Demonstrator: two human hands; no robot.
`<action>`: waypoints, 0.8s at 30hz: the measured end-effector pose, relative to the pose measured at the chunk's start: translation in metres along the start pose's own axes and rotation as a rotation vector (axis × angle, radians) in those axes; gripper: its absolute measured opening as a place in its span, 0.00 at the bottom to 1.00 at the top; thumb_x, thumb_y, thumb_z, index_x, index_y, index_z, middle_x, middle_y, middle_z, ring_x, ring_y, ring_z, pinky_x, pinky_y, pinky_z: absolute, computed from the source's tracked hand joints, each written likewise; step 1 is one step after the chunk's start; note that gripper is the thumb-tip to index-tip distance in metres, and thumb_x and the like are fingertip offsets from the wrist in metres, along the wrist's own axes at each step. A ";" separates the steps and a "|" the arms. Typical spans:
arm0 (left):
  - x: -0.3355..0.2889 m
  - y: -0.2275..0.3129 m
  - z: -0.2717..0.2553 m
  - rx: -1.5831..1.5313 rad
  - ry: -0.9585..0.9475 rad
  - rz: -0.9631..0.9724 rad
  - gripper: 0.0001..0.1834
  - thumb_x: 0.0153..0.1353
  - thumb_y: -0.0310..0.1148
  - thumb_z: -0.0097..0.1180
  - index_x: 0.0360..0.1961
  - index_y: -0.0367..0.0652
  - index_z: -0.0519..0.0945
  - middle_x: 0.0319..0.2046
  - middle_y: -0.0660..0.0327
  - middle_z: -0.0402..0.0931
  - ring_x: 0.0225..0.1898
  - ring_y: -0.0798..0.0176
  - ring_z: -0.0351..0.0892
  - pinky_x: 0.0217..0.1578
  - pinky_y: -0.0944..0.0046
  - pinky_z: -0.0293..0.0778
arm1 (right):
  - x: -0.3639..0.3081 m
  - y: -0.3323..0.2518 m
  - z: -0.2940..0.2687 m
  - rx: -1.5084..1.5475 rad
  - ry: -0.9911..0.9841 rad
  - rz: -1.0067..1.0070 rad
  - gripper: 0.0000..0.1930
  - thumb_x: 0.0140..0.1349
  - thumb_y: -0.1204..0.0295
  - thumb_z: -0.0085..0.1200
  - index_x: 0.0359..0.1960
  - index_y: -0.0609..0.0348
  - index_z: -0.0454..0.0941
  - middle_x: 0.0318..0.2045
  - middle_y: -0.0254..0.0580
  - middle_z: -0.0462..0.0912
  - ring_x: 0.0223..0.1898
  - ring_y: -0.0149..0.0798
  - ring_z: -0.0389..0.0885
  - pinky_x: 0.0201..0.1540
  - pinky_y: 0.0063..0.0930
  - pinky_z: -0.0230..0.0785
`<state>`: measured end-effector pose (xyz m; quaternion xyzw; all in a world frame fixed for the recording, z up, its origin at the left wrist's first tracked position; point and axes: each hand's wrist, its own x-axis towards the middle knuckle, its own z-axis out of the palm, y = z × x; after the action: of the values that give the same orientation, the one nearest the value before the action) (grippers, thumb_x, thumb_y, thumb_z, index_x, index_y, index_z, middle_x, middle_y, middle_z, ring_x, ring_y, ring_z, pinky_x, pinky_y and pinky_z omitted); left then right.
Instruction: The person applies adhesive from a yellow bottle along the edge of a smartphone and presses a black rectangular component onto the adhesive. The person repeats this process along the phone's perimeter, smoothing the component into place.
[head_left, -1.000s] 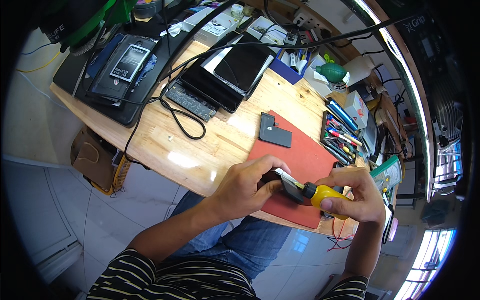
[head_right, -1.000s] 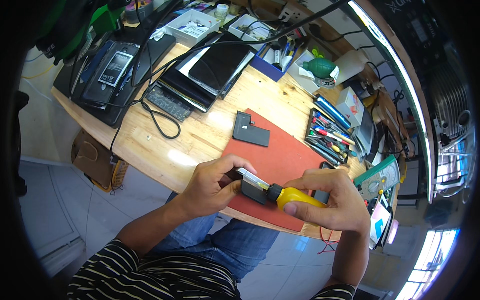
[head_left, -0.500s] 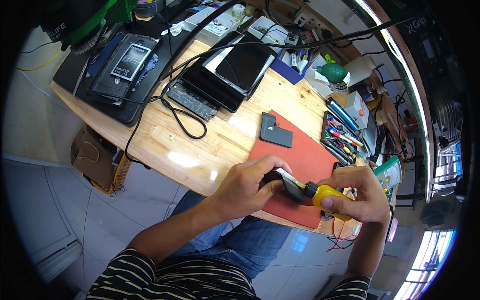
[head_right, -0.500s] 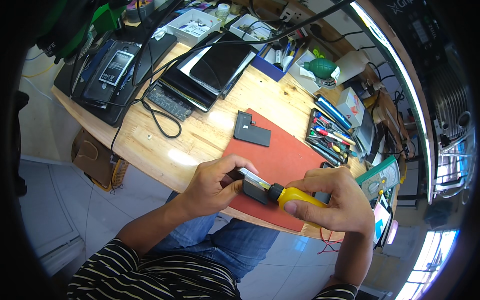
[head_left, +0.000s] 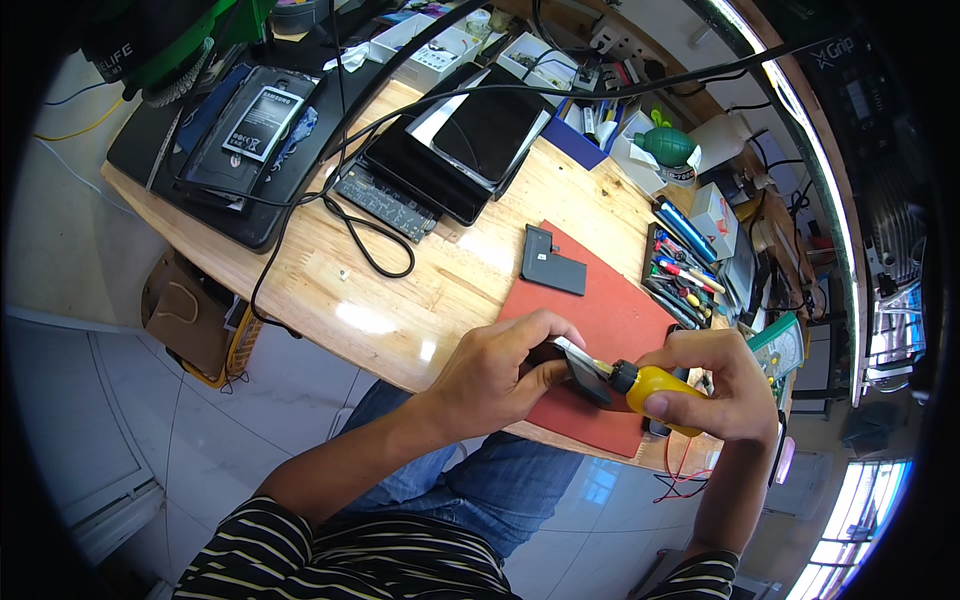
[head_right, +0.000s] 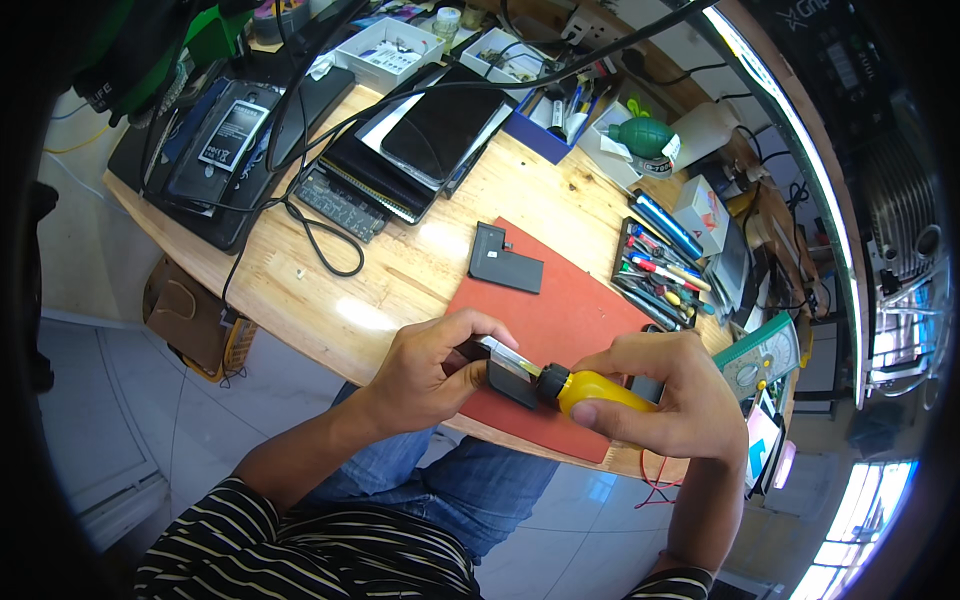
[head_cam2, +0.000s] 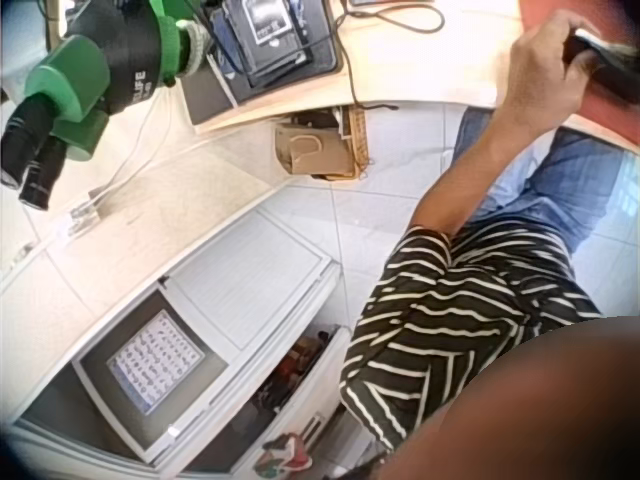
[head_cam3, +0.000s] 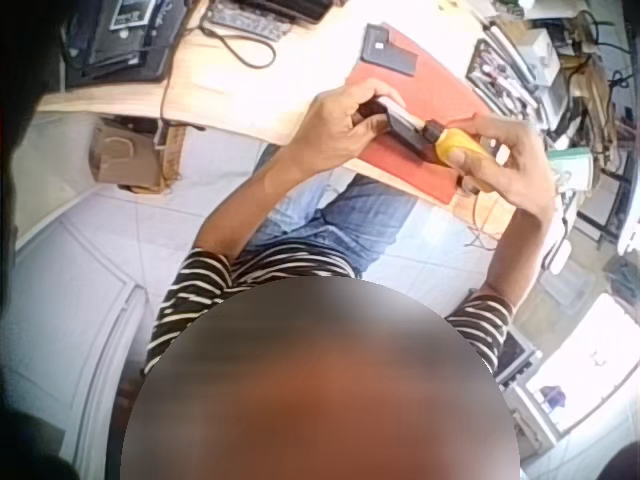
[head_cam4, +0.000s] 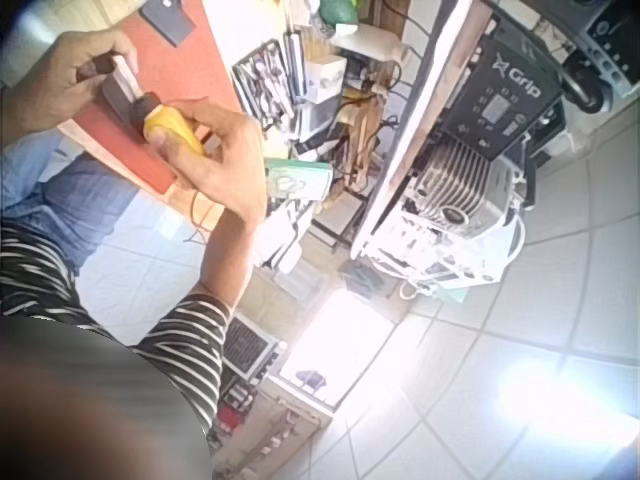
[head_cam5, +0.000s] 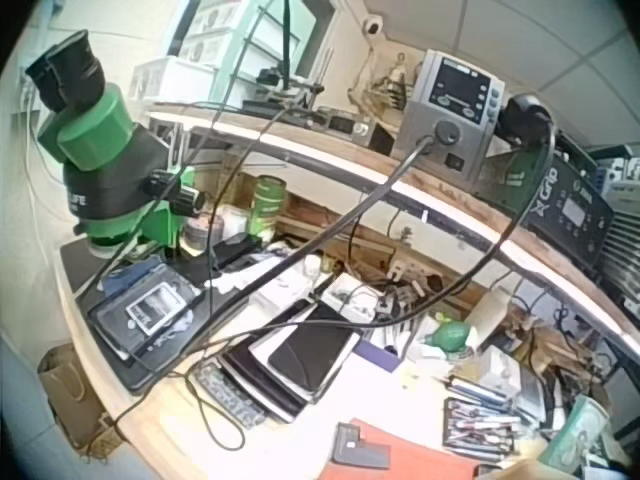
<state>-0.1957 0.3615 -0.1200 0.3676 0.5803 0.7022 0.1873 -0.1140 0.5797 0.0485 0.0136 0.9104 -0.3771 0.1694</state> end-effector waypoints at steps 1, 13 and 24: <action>0.000 0.000 0.000 -0.001 -0.002 -0.009 0.13 0.71 0.30 0.64 0.52 0.36 0.79 0.41 0.58 0.85 0.43 0.70 0.88 0.42 0.68 0.87 | -0.001 0.003 -0.001 0.034 0.033 0.003 0.21 0.59 0.57 0.72 0.40 0.66 0.90 0.29 0.42 0.88 0.32 0.35 0.85 0.39 0.29 0.74; 0.004 0.006 0.000 -0.082 0.046 -0.171 0.12 0.73 0.31 0.63 0.51 0.35 0.79 0.38 0.63 0.83 0.36 0.77 0.82 0.37 0.75 0.81 | 0.089 0.085 0.003 -0.063 0.771 0.030 0.21 0.60 0.67 0.74 0.48 0.67 0.81 0.41 0.43 0.90 0.42 0.31 0.87 0.47 0.27 0.78; 0.005 0.003 0.000 -0.148 0.044 -0.193 0.10 0.75 0.29 0.60 0.52 0.35 0.78 0.38 0.63 0.82 0.36 0.77 0.81 0.38 0.76 0.80 | 0.061 0.070 0.023 -0.108 0.960 -0.002 0.30 0.63 0.63 0.71 0.62 0.68 0.78 0.50 0.56 0.89 0.49 0.43 0.89 0.56 0.35 0.78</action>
<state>-0.1989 0.3638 -0.1153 0.2797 0.5636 0.7296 0.2679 -0.1543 0.6076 -0.0337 0.1765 0.9040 -0.2807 -0.2698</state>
